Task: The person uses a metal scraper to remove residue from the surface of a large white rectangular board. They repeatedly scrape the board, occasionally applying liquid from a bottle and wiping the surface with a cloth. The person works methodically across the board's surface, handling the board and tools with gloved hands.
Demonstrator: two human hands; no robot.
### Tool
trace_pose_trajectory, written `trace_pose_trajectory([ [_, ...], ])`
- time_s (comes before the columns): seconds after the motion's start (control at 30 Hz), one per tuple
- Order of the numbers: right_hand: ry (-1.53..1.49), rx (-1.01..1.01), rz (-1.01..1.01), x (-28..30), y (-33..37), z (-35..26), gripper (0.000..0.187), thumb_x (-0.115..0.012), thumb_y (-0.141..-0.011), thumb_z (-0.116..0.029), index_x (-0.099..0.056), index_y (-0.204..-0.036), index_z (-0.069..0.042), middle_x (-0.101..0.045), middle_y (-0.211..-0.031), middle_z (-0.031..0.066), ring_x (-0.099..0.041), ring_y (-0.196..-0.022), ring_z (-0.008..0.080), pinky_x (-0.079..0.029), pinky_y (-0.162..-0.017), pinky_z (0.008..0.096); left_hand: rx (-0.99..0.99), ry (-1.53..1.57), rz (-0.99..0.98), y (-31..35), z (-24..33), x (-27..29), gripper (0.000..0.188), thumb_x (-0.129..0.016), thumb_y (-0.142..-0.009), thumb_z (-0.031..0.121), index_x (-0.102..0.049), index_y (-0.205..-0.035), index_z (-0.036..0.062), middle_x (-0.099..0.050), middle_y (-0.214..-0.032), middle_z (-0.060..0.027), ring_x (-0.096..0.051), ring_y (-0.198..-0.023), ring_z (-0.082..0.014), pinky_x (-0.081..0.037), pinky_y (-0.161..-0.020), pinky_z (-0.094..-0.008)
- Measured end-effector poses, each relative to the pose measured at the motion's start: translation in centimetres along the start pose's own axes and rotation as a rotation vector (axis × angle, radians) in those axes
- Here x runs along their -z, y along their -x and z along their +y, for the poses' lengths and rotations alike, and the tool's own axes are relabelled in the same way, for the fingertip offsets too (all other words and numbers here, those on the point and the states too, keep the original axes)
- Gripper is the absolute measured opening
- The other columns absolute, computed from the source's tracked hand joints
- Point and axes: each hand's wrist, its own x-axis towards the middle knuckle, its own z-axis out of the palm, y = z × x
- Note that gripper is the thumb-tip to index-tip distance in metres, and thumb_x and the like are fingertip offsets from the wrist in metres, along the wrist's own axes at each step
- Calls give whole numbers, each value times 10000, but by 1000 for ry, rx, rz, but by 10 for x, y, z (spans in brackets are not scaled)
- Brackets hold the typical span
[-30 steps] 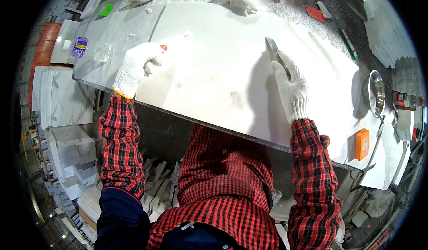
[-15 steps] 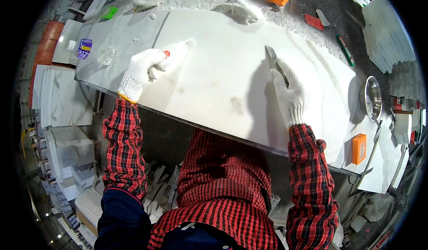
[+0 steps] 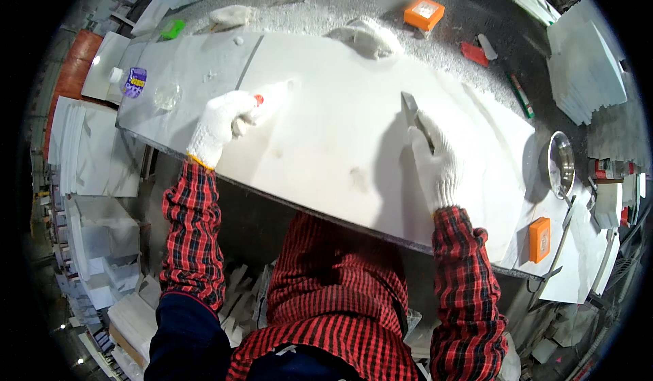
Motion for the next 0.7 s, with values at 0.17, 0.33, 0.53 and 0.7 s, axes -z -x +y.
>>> trace_pose_trajectory([
  [0.17, -24, 34, 24, 0, -2, 0, 378, -709, -973, -234, -722, -1310, -63, -766, -1187, 142, -731, -1094, 240, -533, -986, 340, 51, 81, -19, -1, 0, 3, 336, -759, -873, 344, -751, -969, 22, -676, -749, -57, -513, -558, -73, -394, -528, -242],
  [0.33, 125, 87, 110, -5, -2, 4, 341, -764, -891, -230, -763, -1224, -160, -779, -1029, 70, -736, -907, 236, -556, -826, 346, 82, 128, 16, 3, -1, 2, 329, -743, -886, 307, -747, -1021, 7, -664, -767, -50, -507, -568, -64, -401, -537, -234],
  [0.53, 73, 135, 144, -6, -2, 11, 351, -773, -886, -228, -761, -1231, -168, -774, -1014, 76, -732, -914, 238, -554, -831, 352, 87, 142, 14, 4, 0, 3, 334, -731, -889, 290, -738, -1046, -4, -661, -775, -54, -502, -578, -56, -397, -537, -222],
  [0.7, 118, 79, 109, -4, -1, 5, 348, -769, -888, -216, -761, -1234, -175, -774, -1013, 81, -730, -922, 241, -554, -839, 356, 94, 158, 14, 7, 1, 2, 259, -689, -927, 240, -720, -999, -7, -659, -761, -51, -487, -573, -56, -361, -529, -224],
])
